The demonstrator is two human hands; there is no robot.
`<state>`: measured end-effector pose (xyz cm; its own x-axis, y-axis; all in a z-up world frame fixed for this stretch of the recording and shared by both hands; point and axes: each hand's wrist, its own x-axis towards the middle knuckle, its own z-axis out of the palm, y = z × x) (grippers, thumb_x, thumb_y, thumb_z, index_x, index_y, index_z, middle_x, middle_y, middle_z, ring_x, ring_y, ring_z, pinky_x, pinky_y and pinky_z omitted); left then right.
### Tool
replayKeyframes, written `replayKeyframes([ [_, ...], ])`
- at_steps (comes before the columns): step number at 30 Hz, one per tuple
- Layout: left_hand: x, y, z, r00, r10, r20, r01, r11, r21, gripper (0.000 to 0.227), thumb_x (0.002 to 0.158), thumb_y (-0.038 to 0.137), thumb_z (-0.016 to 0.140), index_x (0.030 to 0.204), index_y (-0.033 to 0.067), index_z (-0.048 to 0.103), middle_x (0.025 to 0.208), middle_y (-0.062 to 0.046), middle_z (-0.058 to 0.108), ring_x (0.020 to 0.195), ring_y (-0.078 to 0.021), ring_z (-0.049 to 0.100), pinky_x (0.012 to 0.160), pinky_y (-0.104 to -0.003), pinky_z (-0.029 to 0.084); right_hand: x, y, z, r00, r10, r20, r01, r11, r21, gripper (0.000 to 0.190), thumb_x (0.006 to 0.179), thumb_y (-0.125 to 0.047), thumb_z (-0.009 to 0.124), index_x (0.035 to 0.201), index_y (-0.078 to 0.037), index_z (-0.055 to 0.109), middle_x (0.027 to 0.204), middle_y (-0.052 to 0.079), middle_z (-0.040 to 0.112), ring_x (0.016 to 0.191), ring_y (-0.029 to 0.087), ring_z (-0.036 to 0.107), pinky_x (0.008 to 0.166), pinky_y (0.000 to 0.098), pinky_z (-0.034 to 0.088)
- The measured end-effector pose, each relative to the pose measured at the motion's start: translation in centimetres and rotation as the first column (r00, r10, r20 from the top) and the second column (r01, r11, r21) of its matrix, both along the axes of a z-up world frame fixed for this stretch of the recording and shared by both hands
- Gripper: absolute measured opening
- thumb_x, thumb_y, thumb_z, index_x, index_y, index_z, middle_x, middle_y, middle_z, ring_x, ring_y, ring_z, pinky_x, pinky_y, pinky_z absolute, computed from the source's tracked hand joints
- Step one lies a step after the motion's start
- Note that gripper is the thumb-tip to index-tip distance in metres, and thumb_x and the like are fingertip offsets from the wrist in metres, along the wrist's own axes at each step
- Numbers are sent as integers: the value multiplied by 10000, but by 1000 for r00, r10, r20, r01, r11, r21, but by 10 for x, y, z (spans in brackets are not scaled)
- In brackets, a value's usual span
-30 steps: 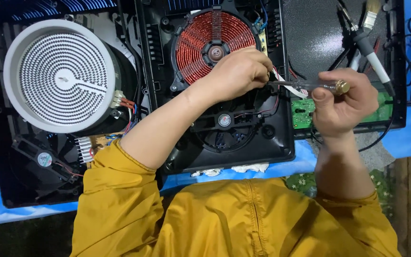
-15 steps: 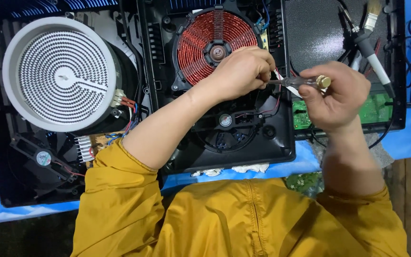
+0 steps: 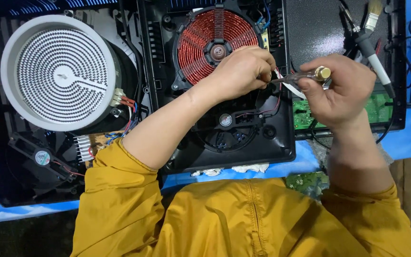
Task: Assembling the internal components of an induction cooktop by connecting wires and using a screwdriver.
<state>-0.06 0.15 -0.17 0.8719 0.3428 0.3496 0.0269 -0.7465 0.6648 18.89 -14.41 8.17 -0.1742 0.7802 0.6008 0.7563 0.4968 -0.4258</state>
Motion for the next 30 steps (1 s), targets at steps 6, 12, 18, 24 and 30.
replayKeyframes([
  [6, 0, 0, 1, 1000, 6, -11, -6, 1000, -4, 128, 741, 148, 903, 743, 160, 776, 1015, 5, 721, 979, -255, 637, 889, -466, 471, -1, 0, 0, 1000, -8, 19, 8, 1000, 14, 464, 1097, -331, 606, 1055, 112, 737, 883, 222, 722, 723, 325, 661, 631, 400, 457],
  [12, 0, 0, 2, 1000, -3, -3, 3, 1000, -1, 122, 753, 133, 889, 739, 150, 769, 1008, 2, 721, 975, -255, 642, 892, -465, 475, -2, -1, 2, 1000, 0, 10, 0, 1000, -30, 437, 1095, -308, 622, 1038, 106, 750, 888, 221, 720, 740, 332, 669, 645, 412, 466],
  [18, -1, -1, 2, 1000, 0, -6, 0, 1000, 4, 125, 746, 147, 895, 743, 163, 771, 1010, 6, 720, 981, -257, 646, 892, -478, 472, -6, 1, 5, 1000, -10, -13, 10, 1000, -19, 470, 1111, -317, 580, 1011, 115, 735, 826, 189, 692, 680, 285, 624, 607, 372, 433],
  [24, -1, 0, 2, 1000, -6, 20, 6, 1000, 28, 122, 746, 150, 903, 762, 162, 782, 1008, -3, 724, 962, -260, 635, 862, -460, 480, 0, 8, 14, 981, 170, 95, -160, 981, -110, 387, 1096, -281, 570, 1034, 56, 748, 864, 170, 707, 744, 324, 671, 658, 431, 502],
  [30, 0, 0, 1, 1000, -3, 24, 3, 1000, 14, 103, 745, 154, 902, 777, 163, 804, 1004, 6, 727, 969, -248, 647, 884, -451, 481, -2, 7, -14, 999, 9, 37, -10, 1000, 18, 432, 1092, -326, 647, 1035, 91, 747, 847, 193, 716, 691, 288, 658, 616, 392, 489],
])
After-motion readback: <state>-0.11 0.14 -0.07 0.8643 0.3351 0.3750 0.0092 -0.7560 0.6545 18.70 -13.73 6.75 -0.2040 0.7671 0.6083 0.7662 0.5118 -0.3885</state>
